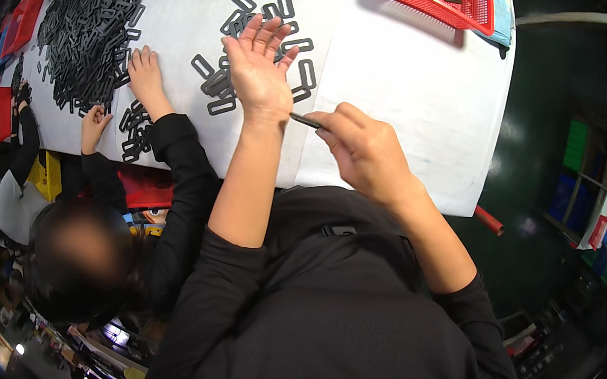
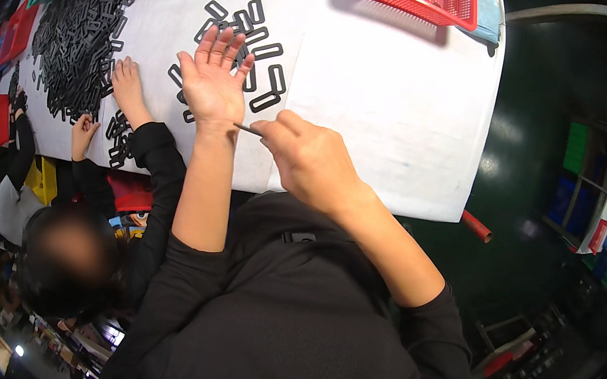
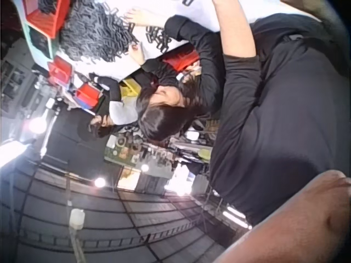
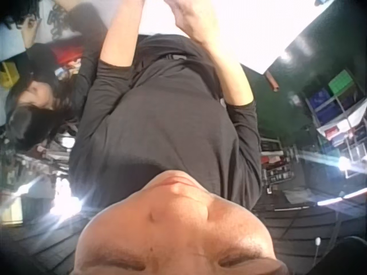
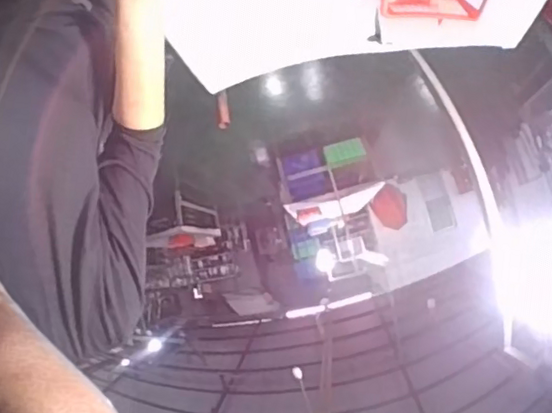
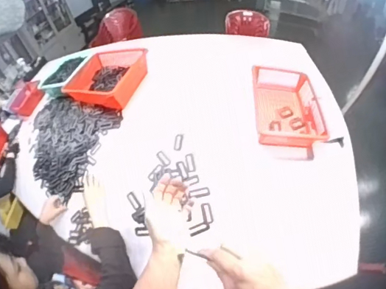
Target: The person repeatedly picks up small black plastic clips from a table, inspects them by hand, and places them into a red basket. The task continues throughout the clip with the same repetitive motion.
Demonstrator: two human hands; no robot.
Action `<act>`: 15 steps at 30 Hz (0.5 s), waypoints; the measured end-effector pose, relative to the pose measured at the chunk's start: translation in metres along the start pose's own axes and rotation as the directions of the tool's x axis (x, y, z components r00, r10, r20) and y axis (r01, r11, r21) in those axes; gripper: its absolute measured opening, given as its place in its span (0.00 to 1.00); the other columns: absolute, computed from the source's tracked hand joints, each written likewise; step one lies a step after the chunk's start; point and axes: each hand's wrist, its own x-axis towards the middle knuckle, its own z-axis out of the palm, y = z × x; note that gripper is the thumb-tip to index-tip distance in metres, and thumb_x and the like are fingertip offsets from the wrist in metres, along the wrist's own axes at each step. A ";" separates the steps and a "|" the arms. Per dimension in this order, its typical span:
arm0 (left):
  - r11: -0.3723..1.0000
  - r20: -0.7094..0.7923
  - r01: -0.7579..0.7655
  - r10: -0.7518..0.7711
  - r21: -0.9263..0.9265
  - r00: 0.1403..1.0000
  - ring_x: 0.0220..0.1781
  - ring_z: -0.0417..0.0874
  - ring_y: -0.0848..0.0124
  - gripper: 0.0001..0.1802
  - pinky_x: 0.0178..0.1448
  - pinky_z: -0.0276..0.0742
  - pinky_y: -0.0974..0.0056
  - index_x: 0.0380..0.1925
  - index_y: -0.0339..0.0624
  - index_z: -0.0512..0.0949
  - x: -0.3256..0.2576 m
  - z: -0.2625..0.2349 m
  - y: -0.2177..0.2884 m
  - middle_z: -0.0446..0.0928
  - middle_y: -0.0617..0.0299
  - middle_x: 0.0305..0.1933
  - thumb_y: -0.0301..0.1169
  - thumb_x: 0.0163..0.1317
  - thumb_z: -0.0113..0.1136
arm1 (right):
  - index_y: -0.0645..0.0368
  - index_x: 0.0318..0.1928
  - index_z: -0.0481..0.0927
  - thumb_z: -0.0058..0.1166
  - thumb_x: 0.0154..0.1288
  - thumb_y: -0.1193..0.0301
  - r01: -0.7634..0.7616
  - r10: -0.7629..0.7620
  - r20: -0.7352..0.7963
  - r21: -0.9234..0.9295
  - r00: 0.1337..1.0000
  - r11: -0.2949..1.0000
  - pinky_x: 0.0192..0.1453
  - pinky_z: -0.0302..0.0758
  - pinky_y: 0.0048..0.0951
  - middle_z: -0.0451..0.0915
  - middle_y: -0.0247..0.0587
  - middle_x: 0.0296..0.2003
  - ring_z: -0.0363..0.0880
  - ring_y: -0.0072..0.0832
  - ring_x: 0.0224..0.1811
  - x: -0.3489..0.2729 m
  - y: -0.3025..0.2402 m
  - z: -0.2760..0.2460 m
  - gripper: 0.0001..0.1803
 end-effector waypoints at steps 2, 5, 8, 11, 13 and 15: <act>0.993 0.181 0.018 -0.039 0.118 0.983 0.53 0.71 0.65 0.28 0.54 0.67 0.59 0.52 0.38 0.66 -0.004 -0.001 0.007 0.71 0.57 0.49 0.50 0.67 0.32 | 0.64 0.43 0.75 0.54 0.58 0.76 -0.273 0.300 0.015 0.458 0.954 0.846 0.26 0.69 0.21 0.78 0.39 0.24 0.71 0.20 0.21 0.001 0.007 -0.004 0.12; 0.949 0.467 0.078 -0.221 0.305 0.856 0.53 0.71 0.68 0.27 0.54 0.67 0.62 0.53 0.35 0.66 -0.028 -0.006 0.013 0.72 0.56 0.49 0.48 0.65 0.42 | 0.61 0.50 0.70 0.55 0.59 0.73 -0.486 0.496 0.259 0.773 0.829 0.409 0.18 0.57 0.15 0.78 0.36 0.23 0.63 0.12 0.16 0.010 0.010 -0.027 0.18; 0.957 0.598 0.063 -0.229 0.285 0.768 0.51 0.72 0.70 0.24 0.54 0.68 0.64 0.51 0.36 0.69 -0.041 -0.010 0.018 0.73 0.58 0.48 0.42 0.62 0.52 | 0.60 0.51 0.68 0.56 0.59 0.72 -0.493 0.454 0.371 0.850 0.810 0.185 0.16 0.54 0.15 0.78 0.39 0.23 0.62 0.13 0.15 0.009 0.016 -0.025 0.19; 0.947 0.558 0.006 -0.194 0.320 0.807 0.44 0.74 0.73 0.18 0.48 0.69 0.68 0.43 0.37 0.73 -0.043 -0.011 0.020 0.75 0.61 0.41 0.38 0.59 0.58 | 0.61 0.49 0.69 0.53 0.62 0.69 -0.488 0.371 0.440 0.872 0.818 0.042 0.16 0.56 0.15 0.78 0.42 0.25 0.64 0.14 0.15 0.005 0.023 -0.020 0.16; 0.924 0.480 -0.043 -0.158 0.380 0.863 0.35 0.74 0.78 0.13 0.40 0.70 0.73 0.34 0.39 0.76 -0.041 -0.012 0.018 0.76 0.65 0.33 0.37 0.57 0.60 | 0.62 0.48 0.69 0.48 0.65 0.64 -0.496 0.365 0.456 0.868 0.812 0.017 0.16 0.58 0.15 0.78 0.43 0.26 0.67 0.16 0.15 0.004 0.026 -0.015 0.16; 0.894 0.392 -0.023 -0.173 0.447 0.904 0.29 0.73 0.81 0.11 0.34 0.69 0.76 0.28 0.40 0.77 -0.041 -0.012 0.018 0.76 0.68 0.27 0.37 0.56 0.62 | 0.64 0.46 0.70 0.42 0.69 0.60 -0.517 0.424 0.454 0.855 0.783 0.041 0.16 0.61 0.15 0.78 0.44 0.26 0.70 0.18 0.16 0.006 0.026 -0.009 0.18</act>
